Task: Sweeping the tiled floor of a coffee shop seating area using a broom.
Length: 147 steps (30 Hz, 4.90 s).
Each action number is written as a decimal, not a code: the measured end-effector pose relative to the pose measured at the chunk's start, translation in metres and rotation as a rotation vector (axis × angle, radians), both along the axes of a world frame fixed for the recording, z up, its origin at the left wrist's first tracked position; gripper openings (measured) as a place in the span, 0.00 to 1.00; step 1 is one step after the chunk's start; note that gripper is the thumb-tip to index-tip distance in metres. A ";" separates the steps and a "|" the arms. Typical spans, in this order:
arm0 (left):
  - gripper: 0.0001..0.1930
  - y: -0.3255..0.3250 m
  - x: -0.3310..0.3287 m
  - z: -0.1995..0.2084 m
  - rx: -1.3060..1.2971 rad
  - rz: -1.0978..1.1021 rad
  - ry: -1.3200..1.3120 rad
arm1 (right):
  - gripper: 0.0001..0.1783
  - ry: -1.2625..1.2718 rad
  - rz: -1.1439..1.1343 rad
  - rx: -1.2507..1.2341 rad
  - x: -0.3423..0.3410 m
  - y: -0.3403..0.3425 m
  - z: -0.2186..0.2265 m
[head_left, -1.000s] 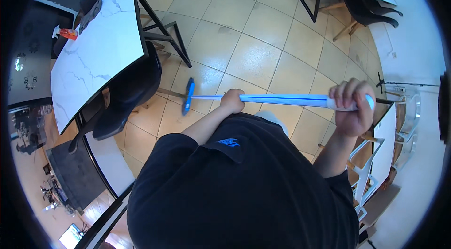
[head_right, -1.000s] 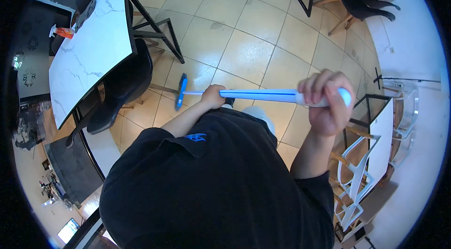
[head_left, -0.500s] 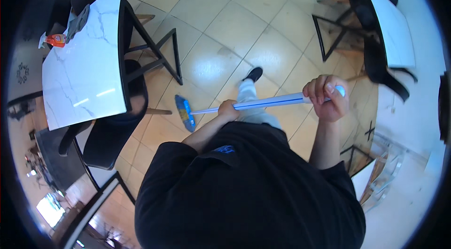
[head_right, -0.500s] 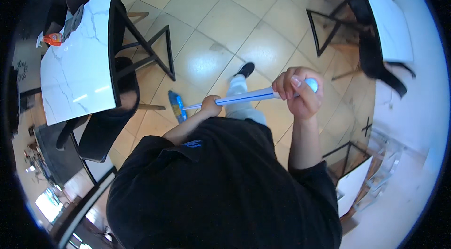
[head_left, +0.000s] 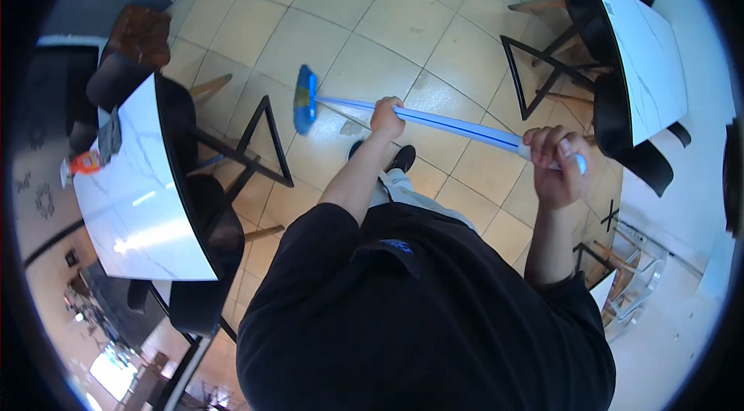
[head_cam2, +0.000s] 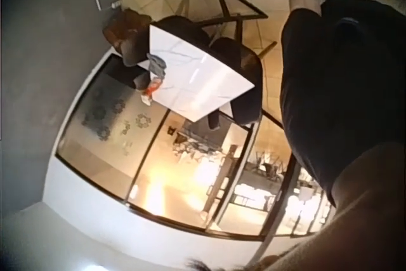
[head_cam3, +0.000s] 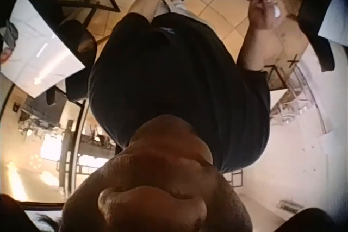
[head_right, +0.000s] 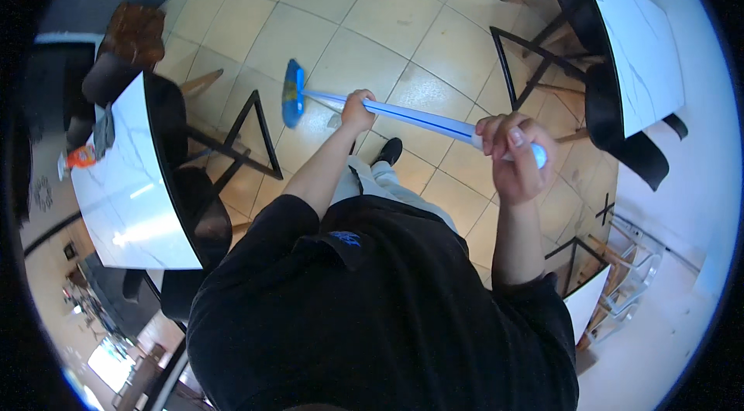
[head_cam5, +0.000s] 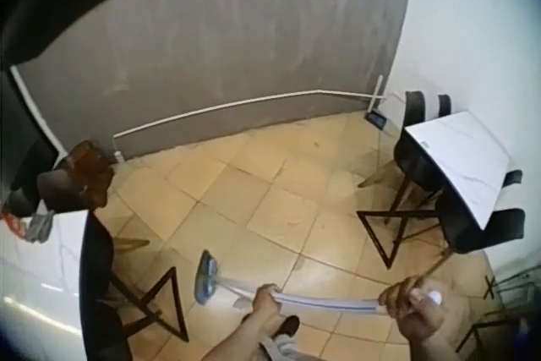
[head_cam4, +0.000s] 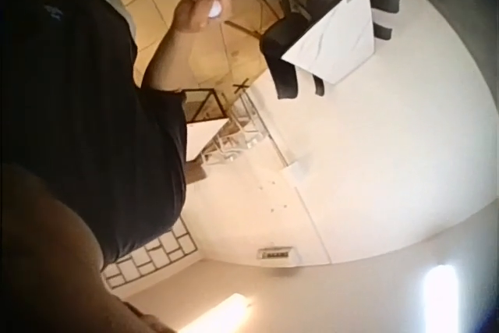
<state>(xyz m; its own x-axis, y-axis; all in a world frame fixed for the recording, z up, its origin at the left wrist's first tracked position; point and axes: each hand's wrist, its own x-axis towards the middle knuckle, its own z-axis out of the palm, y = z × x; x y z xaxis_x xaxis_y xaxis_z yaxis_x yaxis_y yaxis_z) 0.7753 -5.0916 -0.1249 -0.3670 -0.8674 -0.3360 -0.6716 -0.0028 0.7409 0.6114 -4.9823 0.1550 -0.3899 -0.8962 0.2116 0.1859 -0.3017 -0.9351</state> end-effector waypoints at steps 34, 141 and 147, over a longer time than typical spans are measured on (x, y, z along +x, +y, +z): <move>0.06 0.399 0.064 0.071 0.182 -2.226 0.074 | 0.10 0.304 -1.775 0.272 0.356 0.350 0.107; 0.12 1.045 0.317 0.246 0.039 -2.497 0.250 | 0.08 0.737 -1.658 -0.207 0.671 1.038 0.218; 0.22 0.929 0.224 0.175 0.025 -1.810 0.637 | 0.06 0.922 -1.145 0.087 0.504 0.964 0.171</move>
<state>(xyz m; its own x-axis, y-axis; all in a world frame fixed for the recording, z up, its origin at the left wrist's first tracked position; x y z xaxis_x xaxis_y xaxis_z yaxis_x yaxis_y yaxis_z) 0.9991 -4.1626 0.0500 -0.7485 0.6359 0.1879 0.4451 0.2718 0.8532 1.1151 -4.0188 0.3258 -0.6401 -0.2212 0.7358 -0.7683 0.1920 -0.6106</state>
